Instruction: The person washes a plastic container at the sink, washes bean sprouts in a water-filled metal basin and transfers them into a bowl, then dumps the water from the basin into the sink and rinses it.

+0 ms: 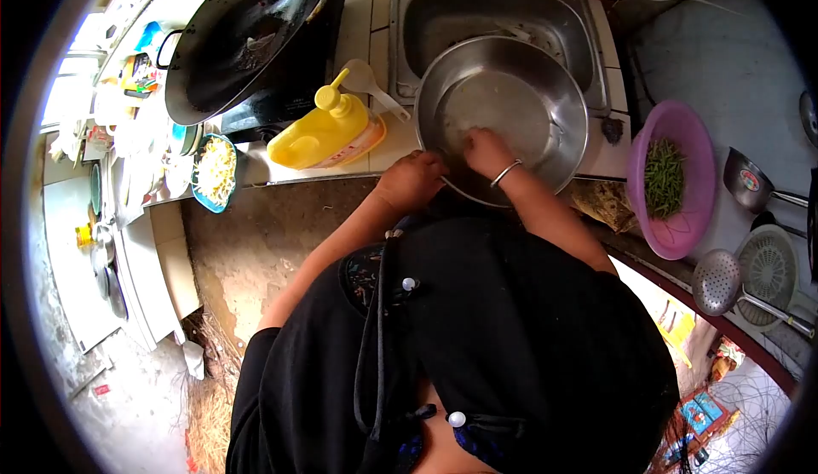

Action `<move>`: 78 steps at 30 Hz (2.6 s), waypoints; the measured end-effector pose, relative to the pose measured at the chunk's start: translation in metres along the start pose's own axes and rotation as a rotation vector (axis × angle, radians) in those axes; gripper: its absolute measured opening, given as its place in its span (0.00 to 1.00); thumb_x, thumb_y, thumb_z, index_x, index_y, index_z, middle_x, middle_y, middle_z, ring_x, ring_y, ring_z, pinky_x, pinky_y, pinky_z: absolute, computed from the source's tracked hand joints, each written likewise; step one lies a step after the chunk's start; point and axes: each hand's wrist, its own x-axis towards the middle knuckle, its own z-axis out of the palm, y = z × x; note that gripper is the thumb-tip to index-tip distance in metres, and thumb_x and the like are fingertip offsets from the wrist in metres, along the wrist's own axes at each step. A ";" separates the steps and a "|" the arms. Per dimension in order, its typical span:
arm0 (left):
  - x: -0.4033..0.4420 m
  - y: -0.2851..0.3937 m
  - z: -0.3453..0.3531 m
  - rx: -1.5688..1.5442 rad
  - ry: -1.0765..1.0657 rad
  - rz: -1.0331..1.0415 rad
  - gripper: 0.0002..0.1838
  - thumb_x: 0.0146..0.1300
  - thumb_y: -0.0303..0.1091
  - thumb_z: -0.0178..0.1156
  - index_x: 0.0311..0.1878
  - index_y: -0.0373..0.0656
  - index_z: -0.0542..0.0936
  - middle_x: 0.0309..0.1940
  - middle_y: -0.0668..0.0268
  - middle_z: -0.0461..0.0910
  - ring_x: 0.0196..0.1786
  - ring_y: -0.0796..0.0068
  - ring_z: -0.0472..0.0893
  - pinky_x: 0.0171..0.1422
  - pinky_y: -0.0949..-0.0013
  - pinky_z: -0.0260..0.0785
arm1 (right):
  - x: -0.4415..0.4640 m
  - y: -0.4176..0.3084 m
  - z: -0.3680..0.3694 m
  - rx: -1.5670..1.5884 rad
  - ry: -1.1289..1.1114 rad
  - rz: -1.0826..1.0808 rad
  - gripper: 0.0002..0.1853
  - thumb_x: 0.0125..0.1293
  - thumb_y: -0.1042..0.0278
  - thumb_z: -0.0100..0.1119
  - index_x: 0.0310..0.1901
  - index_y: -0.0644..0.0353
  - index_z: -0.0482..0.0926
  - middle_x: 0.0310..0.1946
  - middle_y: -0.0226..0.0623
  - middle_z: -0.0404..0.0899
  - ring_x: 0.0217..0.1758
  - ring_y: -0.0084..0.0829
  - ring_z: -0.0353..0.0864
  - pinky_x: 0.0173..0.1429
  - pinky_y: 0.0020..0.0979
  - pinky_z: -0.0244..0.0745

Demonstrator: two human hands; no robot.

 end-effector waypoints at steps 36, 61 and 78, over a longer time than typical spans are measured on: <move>-0.128 -0.049 -0.043 -0.098 -0.077 -0.125 0.12 0.60 0.40 0.53 0.41 0.45 0.80 0.38 0.55 0.78 0.43 0.52 0.78 0.47 0.55 0.70 | 0.052 -0.423 -0.065 0.844 0.529 -1.251 0.13 0.61 0.77 0.54 0.47 0.62 0.69 0.39 0.42 0.76 0.40 0.33 0.78 0.47 0.32 0.77; -0.138 -0.082 -0.068 -0.025 -0.369 -0.376 0.17 0.59 0.47 0.55 0.45 0.49 0.80 0.44 0.56 0.80 0.46 0.55 0.78 0.51 0.59 0.70 | -0.135 -0.075 -0.111 -0.353 -0.192 0.061 0.25 0.50 0.58 0.68 0.51 0.55 0.76 0.51 0.42 0.75 0.58 0.42 0.69 0.61 0.42 0.65; -0.130 -0.083 -0.034 -0.217 -0.239 -0.421 0.13 0.55 0.41 0.55 0.40 0.46 0.80 0.37 0.55 0.80 0.41 0.54 0.78 0.46 0.59 0.70 | -0.100 -0.027 -0.132 -0.256 0.335 -0.177 0.09 0.49 0.66 0.64 0.33 0.56 0.81 0.27 0.40 0.77 0.36 0.42 0.75 0.39 0.38 0.72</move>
